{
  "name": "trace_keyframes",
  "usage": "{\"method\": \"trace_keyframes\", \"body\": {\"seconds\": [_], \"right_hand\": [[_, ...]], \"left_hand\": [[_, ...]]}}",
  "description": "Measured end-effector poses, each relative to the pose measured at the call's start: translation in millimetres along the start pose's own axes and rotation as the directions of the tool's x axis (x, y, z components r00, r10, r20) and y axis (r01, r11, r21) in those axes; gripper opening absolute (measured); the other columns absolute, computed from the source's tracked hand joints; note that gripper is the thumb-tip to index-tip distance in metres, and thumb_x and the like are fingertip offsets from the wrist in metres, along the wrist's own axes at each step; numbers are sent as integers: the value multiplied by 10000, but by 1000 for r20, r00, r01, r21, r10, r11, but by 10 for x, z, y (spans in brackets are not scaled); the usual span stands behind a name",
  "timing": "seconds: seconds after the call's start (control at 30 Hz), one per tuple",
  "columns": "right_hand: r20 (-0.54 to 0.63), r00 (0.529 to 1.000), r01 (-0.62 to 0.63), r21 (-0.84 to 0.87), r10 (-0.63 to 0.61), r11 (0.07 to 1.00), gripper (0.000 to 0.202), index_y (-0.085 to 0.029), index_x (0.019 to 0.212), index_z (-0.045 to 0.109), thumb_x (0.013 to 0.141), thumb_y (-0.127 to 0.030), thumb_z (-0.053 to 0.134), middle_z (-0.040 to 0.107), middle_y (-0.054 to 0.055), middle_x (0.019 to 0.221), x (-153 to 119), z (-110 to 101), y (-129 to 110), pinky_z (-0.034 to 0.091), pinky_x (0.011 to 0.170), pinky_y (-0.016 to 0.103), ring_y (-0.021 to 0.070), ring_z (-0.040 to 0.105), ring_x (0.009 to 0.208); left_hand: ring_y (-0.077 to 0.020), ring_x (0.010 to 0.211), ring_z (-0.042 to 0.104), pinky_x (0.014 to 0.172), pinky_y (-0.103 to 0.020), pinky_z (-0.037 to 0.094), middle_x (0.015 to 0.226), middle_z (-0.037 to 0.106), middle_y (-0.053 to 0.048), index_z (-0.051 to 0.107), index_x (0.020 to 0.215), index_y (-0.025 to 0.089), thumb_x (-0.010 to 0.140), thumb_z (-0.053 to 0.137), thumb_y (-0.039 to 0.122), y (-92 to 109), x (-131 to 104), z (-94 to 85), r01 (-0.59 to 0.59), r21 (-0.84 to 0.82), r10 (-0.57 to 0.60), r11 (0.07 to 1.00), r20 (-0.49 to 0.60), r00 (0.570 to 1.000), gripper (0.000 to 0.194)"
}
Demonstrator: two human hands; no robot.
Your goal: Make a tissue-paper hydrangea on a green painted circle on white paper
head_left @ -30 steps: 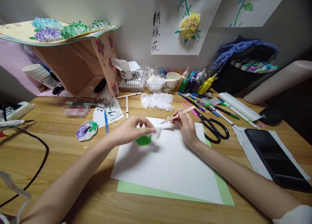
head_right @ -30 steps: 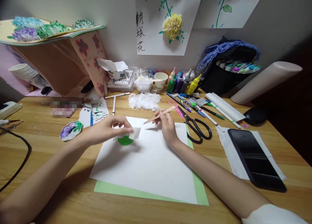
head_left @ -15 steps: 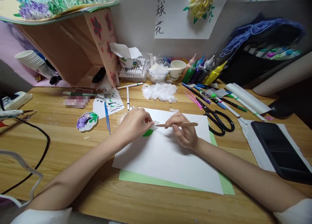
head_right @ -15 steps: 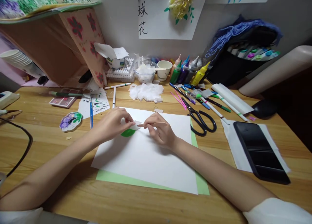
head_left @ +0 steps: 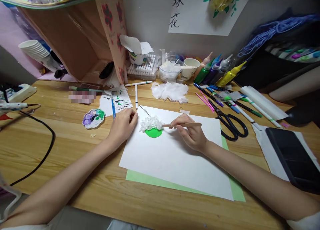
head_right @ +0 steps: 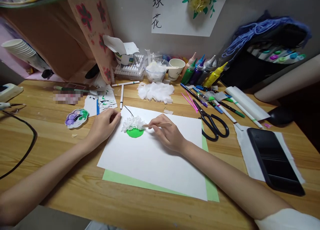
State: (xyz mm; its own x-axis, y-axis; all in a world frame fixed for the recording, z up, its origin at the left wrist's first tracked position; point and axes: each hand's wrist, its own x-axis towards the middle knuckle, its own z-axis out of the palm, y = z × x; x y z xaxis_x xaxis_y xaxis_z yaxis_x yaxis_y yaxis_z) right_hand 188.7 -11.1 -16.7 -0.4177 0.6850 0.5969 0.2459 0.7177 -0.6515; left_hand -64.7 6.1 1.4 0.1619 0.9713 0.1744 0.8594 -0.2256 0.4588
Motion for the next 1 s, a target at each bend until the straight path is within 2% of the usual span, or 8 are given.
{"method": "trace_keyframes", "body": {"seconds": [0.2, 0.33, 0.5, 0.63, 0.73, 0.83, 0.9, 1.0], "right_hand": [[39, 999, 35, -42, -33, 999, 169, -200, 954, 541, 886, -112, 413, 608, 47, 811, 26, 2, 18, 441, 694, 335, 170, 542, 763], [110, 991, 83, -101, -72, 991, 146, -193, 930, 520, 892, -114, 404, 600, 47, 800, 195, 14, -12, 434, 677, 311, 164, 539, 741], [285, 953, -54, -185, 106, 981, 147, -179, 832, 494, 914, -166, 372, 583, 54, 760, 521, 39, -96, 431, 648, 288, 164, 554, 710], [332, 936, -52, -190, 114, 980, 128, -176, 828, 496, 900, -172, 390, 572, 48, 743, 595, 57, -121, 432, 636, 287, 166, 547, 692], [248, 958, -108, -156, 145, 982, 189, -177, 804, 527, 914, -186, 374, 586, 49, 776, 497, 52, -107, 440, 651, 285, 157, 564, 707], [56, 986, -149, -94, 155, 984, 238, -182, 759, 550, 922, -204, 378, 598, 47, 798, 358, 42, -91, 445, 663, 290, 151, 575, 718], [-32, 992, -127, -55, 126, 990, 244, -188, 743, 545, 922, -206, 381, 594, 42, 782, 278, 39, -88, 447, 652, 297, 145, 567, 689], [-79, 995, -60, -16, 58, 998, 223, -193, 760, 541, 918, -197, 384, 579, 36, 743, 188, 45, -77, 439, 641, 313, 148, 550, 666]], "left_hand": [[-185, 782, 519, 703, -309, 407, 803, 561, -39, 507, 806, 190, 847, 482, 253, -77, -20, 55, -32, -48, 33, 998, 26, 999, 80], [-185, 781, 515, 703, -309, 400, 799, 559, -38, 514, 807, 185, 846, 486, 249, -88, -12, 61, -35, -48, 37, 998, 26, 999, 80], [-182, 779, 517, 704, -307, 394, 793, 559, -33, 515, 809, 181, 846, 488, 242, -103, -17, 70, -51, -47, 52, 998, 19, 998, 77], [-184, 775, 517, 699, -306, 393, 789, 556, -33, 511, 805, 183, 846, 488, 245, -101, -20, 67, -48, -46, 49, 998, 13, 999, 77], [-185, 777, 514, 697, -307, 394, 788, 556, -37, 511, 802, 180, 847, 486, 243, -94, -15, 64, -42, -47, 43, 998, 17, 999, 81], [-186, 784, 516, 702, -309, 395, 798, 558, -40, 514, 801, 179, 848, 485, 245, -94, -11, 71, -41, -52, 42, 998, 21, 999, 86], [-186, 786, 518, 706, -309, 394, 799, 561, -39, 516, 802, 179, 848, 486, 244, -101, -18, 77, -43, -52, 44, 998, 19, 999, 86], [-182, 777, 521, 701, -304, 393, 790, 566, -34, 520, 802, 177, 846, 488, 239, -108, -37, 59, -42, -52, 43, 998, 22, 999, 82]]}}
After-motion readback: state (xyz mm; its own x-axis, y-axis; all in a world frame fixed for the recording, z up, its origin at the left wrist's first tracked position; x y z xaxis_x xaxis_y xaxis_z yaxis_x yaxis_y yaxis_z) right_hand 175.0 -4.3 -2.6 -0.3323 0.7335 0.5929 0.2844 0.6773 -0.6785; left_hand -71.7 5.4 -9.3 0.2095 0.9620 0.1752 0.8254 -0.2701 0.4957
